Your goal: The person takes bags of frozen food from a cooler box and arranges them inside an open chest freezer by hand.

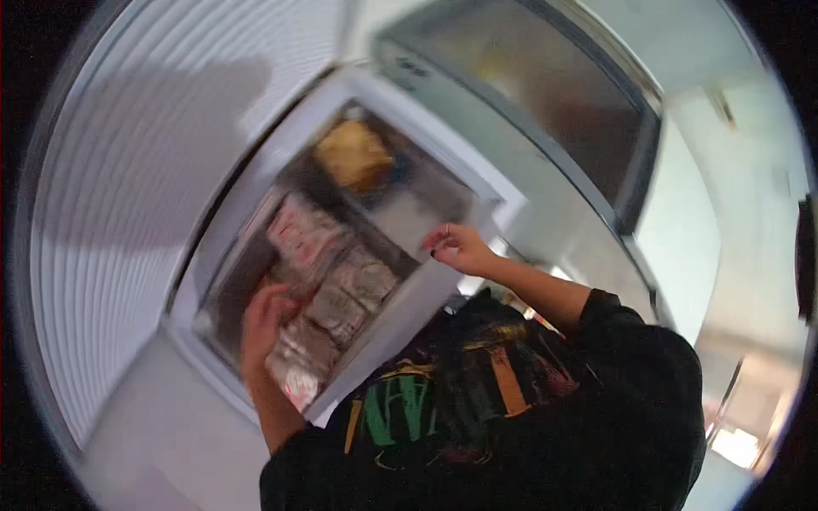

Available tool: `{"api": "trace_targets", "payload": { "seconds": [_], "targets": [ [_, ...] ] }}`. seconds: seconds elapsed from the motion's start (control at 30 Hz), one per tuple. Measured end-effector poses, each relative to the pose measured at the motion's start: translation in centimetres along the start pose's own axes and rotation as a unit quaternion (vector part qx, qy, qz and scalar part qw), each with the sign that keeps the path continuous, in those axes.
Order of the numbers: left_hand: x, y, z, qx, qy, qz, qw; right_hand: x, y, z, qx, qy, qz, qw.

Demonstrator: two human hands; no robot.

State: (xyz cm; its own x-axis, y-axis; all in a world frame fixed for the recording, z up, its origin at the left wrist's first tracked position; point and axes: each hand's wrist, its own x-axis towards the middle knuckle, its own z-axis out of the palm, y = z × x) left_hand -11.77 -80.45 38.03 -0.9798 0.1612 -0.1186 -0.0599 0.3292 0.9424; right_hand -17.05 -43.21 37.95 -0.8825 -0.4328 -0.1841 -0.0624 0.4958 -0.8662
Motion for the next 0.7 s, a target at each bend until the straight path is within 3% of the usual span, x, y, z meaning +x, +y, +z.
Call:
{"api": "trace_targets", "payload": {
  "seconds": [0.03, 0.07, 0.1, 0.13, 0.17, 0.2, 0.27, 0.3, 0.37, 0.4, 0.43, 0.5, 0.57, 0.6, 0.7],
  "targets": [
    [0.0, 1.8, -0.5, -0.099, 0.011, -0.005, 0.995, -1.3, -0.8, -1.5, 0.133, 0.068, 0.037, 0.988],
    [-0.3, 6.0, -1.7, -0.049, -0.014, 0.049, 0.998, -2.7, -1.8, -2.9, 0.269, 0.067, 0.050, 0.959],
    [0.1, 7.2, -1.9, -0.096, -0.020, 0.160, 0.982, -3.9, -2.3, -4.1, 0.363, 0.059, 0.080, 0.926],
    [1.4, 8.2, -1.0, -0.232, -0.053, 0.256, 0.937, -5.2, -2.4, -5.1, 0.456, 0.048, 0.100, 0.883],
    [3.5, 8.3, -0.2, -0.353, -0.137, 0.307, 0.873, -6.3, -1.4, -5.5, 0.468, 0.053, 0.107, 0.876],
    [6.5, 9.2, 1.7, -0.350, -0.182, 0.311, 0.865, -7.5, 0.1, -5.9, 0.481, 0.057, 0.113, 0.868],
    [12.4, 11.5, 6.6, -0.520, -0.310, 0.188, 0.773, -10.0, 2.2, -6.2, 0.366, 0.121, 0.183, 0.904],
    [14.4, 13.6, 10.2, -0.452, -0.217, 0.100, 0.859, -11.3, 3.8, -6.2, 0.347, 0.138, 0.186, 0.909],
    [17.4, 18.4, 20.0, -0.298, -0.220, 0.028, 0.928, -14.1, 7.1, -6.9, 0.344, 0.179, 0.185, 0.903],
    [18.0, 20.3, 23.9, -0.308, -0.392, 0.003, 0.867, -16.1, 8.8, -7.3, 0.385, 0.227, 0.201, 0.872],
    [18.3, 20.9, 28.1, -0.132, -0.410, 0.011, 0.903, -18.1, 10.7, -7.5, 0.425, 0.272, 0.216, 0.836],
    [17.4, 22.8, 36.0, -0.001, -0.504, -0.076, 0.860, -21.4, 17.5, -6.4, 0.492, 0.386, 0.199, 0.755],
    [16.4, 21.2, 42.9, 0.067, -0.615, -0.060, 0.784, -26.0, 20.0, -6.5, 0.396, 0.486, 0.296, 0.720],
    [16.5, 18.6, 46.2, 0.115, -0.655, -0.066, 0.744, -28.2, 21.1, -6.2, 0.419, 0.530, 0.307, 0.671],
    [15.6, 14.2, 54.3, 0.222, -0.700, -0.096, 0.672, -32.9, 28.1, -3.2, 0.303, 0.615, 0.352, 0.637]
  ]
}}
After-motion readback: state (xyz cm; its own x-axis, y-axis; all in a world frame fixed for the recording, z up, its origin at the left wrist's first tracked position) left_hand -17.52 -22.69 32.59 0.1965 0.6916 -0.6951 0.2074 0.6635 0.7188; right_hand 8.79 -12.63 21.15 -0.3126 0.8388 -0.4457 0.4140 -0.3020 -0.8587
